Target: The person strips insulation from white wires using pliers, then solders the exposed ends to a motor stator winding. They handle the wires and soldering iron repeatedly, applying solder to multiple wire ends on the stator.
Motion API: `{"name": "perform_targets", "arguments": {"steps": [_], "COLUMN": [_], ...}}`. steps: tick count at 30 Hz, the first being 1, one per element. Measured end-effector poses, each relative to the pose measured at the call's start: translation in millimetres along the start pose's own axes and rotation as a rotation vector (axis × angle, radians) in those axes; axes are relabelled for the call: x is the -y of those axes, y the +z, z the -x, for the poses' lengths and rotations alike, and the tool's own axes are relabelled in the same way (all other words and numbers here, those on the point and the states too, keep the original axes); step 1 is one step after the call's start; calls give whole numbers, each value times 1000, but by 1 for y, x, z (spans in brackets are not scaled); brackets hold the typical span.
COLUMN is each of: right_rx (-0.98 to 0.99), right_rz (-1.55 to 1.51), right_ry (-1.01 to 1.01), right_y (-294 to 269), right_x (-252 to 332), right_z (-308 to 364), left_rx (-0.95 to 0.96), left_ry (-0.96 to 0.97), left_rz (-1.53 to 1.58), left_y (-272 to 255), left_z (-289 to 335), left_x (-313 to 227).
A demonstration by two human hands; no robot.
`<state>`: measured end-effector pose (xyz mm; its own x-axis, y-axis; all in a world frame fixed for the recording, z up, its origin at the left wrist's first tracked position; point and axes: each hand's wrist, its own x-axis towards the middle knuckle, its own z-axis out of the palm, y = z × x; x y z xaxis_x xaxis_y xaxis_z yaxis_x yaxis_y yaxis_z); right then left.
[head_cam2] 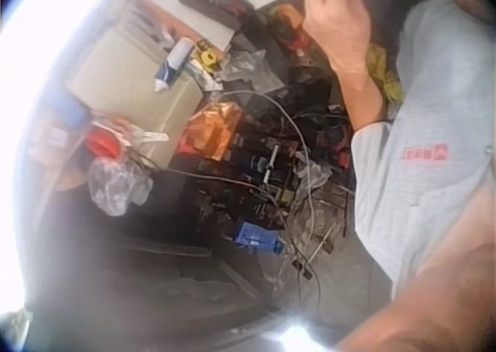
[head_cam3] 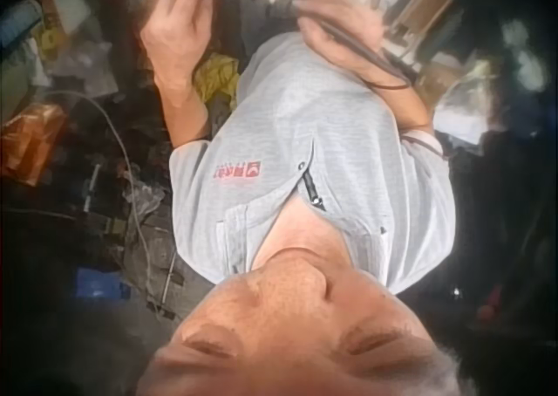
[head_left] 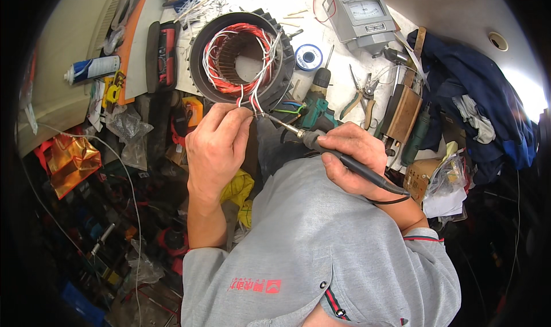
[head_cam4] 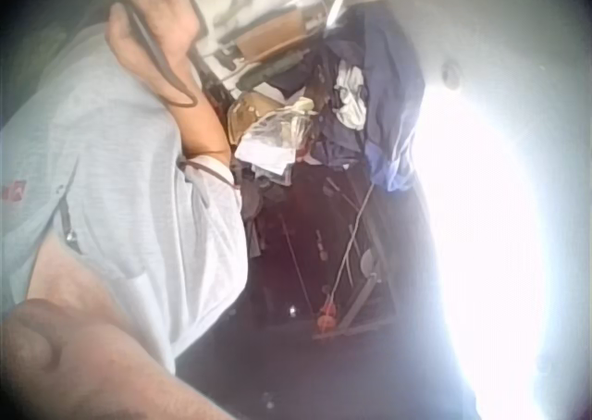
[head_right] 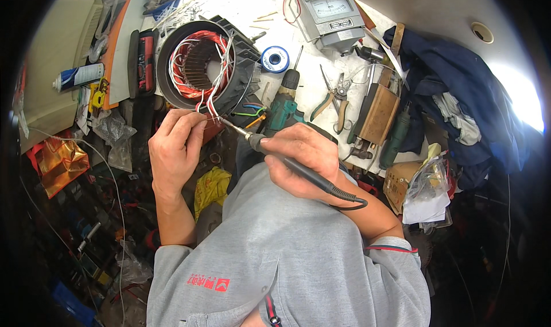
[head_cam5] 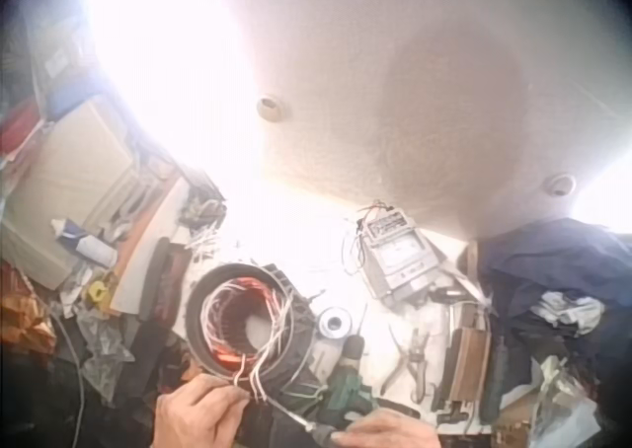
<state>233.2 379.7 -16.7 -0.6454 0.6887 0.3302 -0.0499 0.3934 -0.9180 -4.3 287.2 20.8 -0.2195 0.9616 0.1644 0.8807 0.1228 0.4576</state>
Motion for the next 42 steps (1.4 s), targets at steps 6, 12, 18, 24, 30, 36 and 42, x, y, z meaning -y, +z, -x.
{"name": "perform_targets", "arguments": {"steps": [6,12,18,24,30,36,42], "right_rx": [1,5,3,1,-18,-7,-18], "right_rz": [-6,1,3,-7,-3,-23,0], "right_ry": [-1,0,-4,-5,-50,-10,-64], "right_y": [0,0,1,1,2,2,2], "right_x": [0,0,-1,-1,-2,-3,-4], "right_z": [0,0,-1,0,-3,0,-4], "left_rx": [5,-10,14,25,-9,-21,-19], "left_ry": [1,-1,-22,-40,-1,-2,-6], "left_rz": [0,2,20,22,10,23,19], "left_y": [0,1,0,1,3,4,5], "left_z": [1,1,1,1,2,2,2], "left_x": [0,1,-1,-1,2,2,2]}}
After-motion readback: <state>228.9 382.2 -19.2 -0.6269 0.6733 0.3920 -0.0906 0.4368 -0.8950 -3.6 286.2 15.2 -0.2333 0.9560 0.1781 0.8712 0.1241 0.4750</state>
